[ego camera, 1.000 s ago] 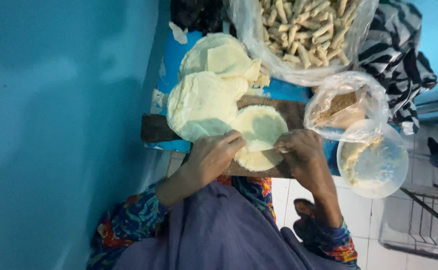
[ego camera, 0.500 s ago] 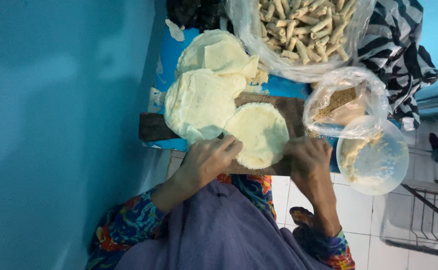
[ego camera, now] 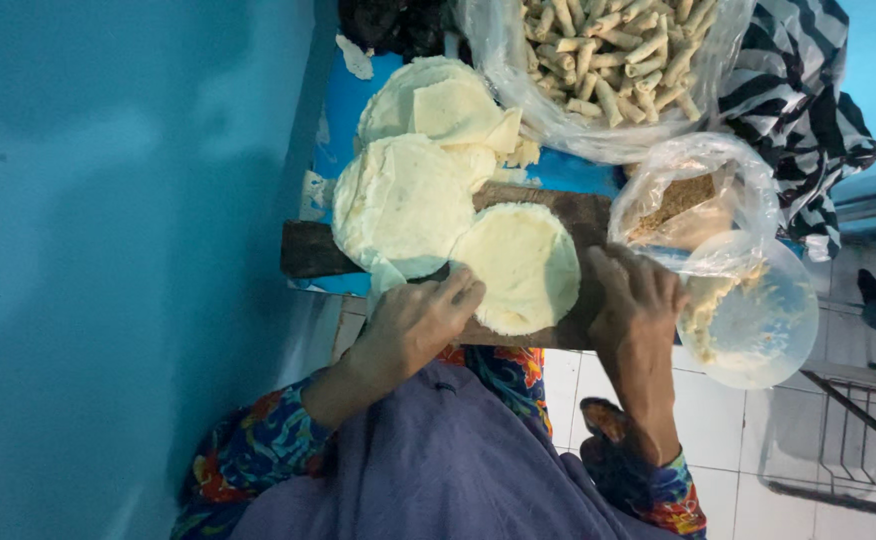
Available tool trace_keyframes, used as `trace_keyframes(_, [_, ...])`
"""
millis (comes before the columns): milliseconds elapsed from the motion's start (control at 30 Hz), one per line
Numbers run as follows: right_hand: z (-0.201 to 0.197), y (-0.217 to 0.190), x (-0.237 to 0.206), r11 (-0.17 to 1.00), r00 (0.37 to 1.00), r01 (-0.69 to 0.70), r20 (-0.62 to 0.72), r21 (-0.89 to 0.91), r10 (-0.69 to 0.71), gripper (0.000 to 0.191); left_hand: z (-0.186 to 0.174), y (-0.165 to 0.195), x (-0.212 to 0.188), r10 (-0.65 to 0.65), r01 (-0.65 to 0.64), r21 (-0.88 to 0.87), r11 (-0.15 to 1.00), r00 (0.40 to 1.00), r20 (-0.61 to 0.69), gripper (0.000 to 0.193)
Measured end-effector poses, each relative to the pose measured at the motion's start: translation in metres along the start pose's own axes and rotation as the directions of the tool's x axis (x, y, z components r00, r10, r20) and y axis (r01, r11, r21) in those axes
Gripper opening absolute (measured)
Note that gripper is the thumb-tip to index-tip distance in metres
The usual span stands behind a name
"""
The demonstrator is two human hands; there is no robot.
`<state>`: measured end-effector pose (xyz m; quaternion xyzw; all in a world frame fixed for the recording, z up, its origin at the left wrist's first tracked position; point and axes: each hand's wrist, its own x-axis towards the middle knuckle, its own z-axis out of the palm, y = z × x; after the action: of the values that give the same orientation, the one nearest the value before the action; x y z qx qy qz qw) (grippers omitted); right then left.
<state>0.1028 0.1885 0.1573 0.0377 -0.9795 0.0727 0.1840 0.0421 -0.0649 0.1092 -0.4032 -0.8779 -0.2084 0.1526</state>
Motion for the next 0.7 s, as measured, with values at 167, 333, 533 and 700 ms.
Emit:
trace_keyframes(167, [-0.004,-0.022,-0.011,0.941,0.977,0.143,0.111,0.307,-0.185,0.059,-0.003,0.001,-0.003,0.028,-0.032,-0.063,0.997,0.997,-0.069,0.015])
trace_keyframes(333, [0.000,-0.026,-0.012,0.902,0.958,0.136,0.177,0.410,-0.225,0.048,-0.005,-0.002,-0.003,0.013,-0.015,-0.035,0.999,0.999,-0.037,0.013])
trace_keyframes(533, [0.009,-0.019,0.003,0.947,0.991,0.108,0.045,0.302,-0.127,0.043,-0.002,0.000,0.004,-0.020,0.026,-0.120,0.992,0.999,0.046,0.017])
trace_keyframes(700, [0.004,-0.013,0.012,0.995,1.000,0.008,-0.027,0.097,-0.005,0.052,-0.002,-0.001,0.006,-0.027,0.033,-0.083,0.996,0.997,0.079,0.017])
